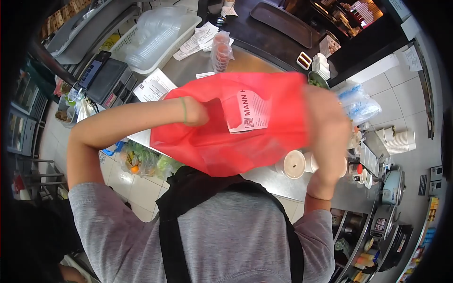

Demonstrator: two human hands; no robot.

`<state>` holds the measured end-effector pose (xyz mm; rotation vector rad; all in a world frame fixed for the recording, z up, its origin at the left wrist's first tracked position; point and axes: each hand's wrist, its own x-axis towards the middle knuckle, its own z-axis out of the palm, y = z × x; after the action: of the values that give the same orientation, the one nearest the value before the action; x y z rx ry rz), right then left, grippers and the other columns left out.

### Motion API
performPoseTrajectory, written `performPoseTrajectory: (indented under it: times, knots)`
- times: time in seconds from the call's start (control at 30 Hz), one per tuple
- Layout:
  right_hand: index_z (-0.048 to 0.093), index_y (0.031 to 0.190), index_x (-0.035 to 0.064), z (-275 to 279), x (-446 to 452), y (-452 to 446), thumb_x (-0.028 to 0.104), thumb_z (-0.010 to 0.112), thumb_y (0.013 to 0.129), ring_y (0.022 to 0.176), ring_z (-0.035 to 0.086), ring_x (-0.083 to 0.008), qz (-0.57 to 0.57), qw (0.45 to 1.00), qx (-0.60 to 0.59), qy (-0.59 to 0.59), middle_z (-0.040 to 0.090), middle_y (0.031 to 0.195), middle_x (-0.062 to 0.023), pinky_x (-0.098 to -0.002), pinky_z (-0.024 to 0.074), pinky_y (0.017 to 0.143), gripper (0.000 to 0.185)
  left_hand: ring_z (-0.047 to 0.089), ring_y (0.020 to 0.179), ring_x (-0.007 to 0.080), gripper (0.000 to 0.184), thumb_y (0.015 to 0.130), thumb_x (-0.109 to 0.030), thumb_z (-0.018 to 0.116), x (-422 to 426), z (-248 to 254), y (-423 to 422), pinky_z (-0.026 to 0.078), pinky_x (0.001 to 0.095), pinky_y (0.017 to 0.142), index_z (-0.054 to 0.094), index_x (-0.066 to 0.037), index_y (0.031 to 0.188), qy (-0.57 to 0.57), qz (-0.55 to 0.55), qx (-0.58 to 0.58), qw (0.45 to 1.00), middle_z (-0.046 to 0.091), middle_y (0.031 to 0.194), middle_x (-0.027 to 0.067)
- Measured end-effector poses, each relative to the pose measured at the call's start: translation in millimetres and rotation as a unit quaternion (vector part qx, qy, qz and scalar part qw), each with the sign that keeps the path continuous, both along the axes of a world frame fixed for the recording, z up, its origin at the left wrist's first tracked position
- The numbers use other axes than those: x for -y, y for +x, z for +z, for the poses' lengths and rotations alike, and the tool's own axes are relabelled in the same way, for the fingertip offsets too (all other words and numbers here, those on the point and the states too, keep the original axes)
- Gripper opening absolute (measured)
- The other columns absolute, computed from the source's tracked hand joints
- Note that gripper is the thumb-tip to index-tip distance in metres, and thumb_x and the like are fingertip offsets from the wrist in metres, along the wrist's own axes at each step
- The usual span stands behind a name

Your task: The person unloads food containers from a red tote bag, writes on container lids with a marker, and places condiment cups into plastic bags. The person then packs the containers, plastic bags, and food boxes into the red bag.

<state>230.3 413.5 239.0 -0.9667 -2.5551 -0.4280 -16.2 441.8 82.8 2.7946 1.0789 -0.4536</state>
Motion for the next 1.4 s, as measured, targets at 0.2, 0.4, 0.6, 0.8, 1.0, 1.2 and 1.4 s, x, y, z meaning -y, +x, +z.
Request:
performPoseTrajectory:
  times: [0.2,0.4,0.6,0.8,1.0,1.2,1.4]
  knots:
    - [0.062,0.098,0.0110,-74.8,-11.9,-39.9,0.009,0.054,0.073,0.121,0.040,-0.0254,0.095,0.973,0.188,-0.092,0.047,0.125,-0.0100,-0.0502,0.0212,0.105,0.027,0.060,0.087,0.0305,0.025,0.071,-0.012,0.053,1.2,-31.4,37.2,0.047,0.0436,0.072,0.063,-0.007,0.093,-0.023,-0.012,-0.001,1.000,0.064,0.093,0.0115]
    - [0.063,0.094,0.0062,-33.7,-97.1,36.2,0.013,0.061,0.073,0.103,0.054,-0.0284,-0.041,0.903,-0.016,-0.428,0.059,0.107,-0.0119,-0.0403,0.0412,0.090,0.022,0.060,0.085,0.0306,0.026,0.070,-0.012,0.054,6.3,-32.7,2.1,0.047,0.0432,0.071,0.063,-0.007,0.093,-0.087,0.030,0.004,0.996,0.064,0.093,0.0121]
    - [0.042,0.128,0.0158,-234.4,-270.5,59.1,0.022,0.067,0.070,0.116,0.042,-0.0349,0.047,0.964,0.106,-0.239,0.042,0.126,-0.0175,-0.0420,0.0402,0.091,0.063,0.061,0.083,0.0306,0.026,0.069,-0.011,0.054,10.2,-31.9,0.5,0.048,0.0427,0.070,0.063,-0.007,0.093,-0.102,0.059,-0.004,0.993,0.063,0.092,0.0127]
    - [0.042,0.126,0.0258,-315.7,-285.3,20.2,0.016,0.063,0.075,0.120,0.034,-0.0385,-0.059,0.966,0.071,-0.240,0.035,0.130,-0.0139,-0.0460,0.0391,0.093,0.056,0.061,0.082,0.0307,0.027,0.067,-0.010,0.055,8.7,-29.9,-8.6,0.048,0.0423,0.069,0.063,-0.007,0.093,-0.112,0.091,-0.024,0.989,0.063,0.092,0.0133]
    - [0.039,0.127,0.0333,-223.8,-215.9,38.8,0.023,0.064,0.071,0.119,0.032,-0.0425,-0.180,0.939,-0.002,-0.294,0.035,0.129,-0.0138,-0.0498,0.0376,0.093,0.063,0.061,0.080,0.0308,0.028,0.066,-0.010,0.055,11.5,-21.0,-27.3,0.048,0.0418,0.068,0.063,-0.006,0.093,-0.122,0.133,-0.046,0.983,0.063,0.092,0.0140]
    - [0.031,0.132,0.0275,-153.0,-138.9,127.4,0.039,0.072,0.054,0.116,0.032,-0.0441,-0.239,0.918,-0.052,-0.312,0.032,0.129,-0.0162,-0.0531,0.0359,0.091,0.089,0.061,0.078,0.0309,0.029,0.065,-0.009,0.055,16.4,-16.2,-38.0,0.049,0.0414,0.068,0.064,-0.006,0.093,-0.133,0.159,-0.052,0.977,0.063,0.092,0.0146]
    - [0.030,0.126,0.0209,-176.5,-87.6,188.8,0.033,0.076,0.051,0.110,0.035,-0.0440,-0.333,0.877,-0.071,-0.340,0.037,0.119,-0.0138,-0.0567,0.0373,0.086,0.089,0.061,0.071,0.0335,0.025,0.064,-0.007,0.051,14.1,-6.6,-31.0,0.049,0.0416,0.066,0.065,-0.006,0.085,-0.146,0.131,-0.131,0.972,0.062,0.083,0.0198]
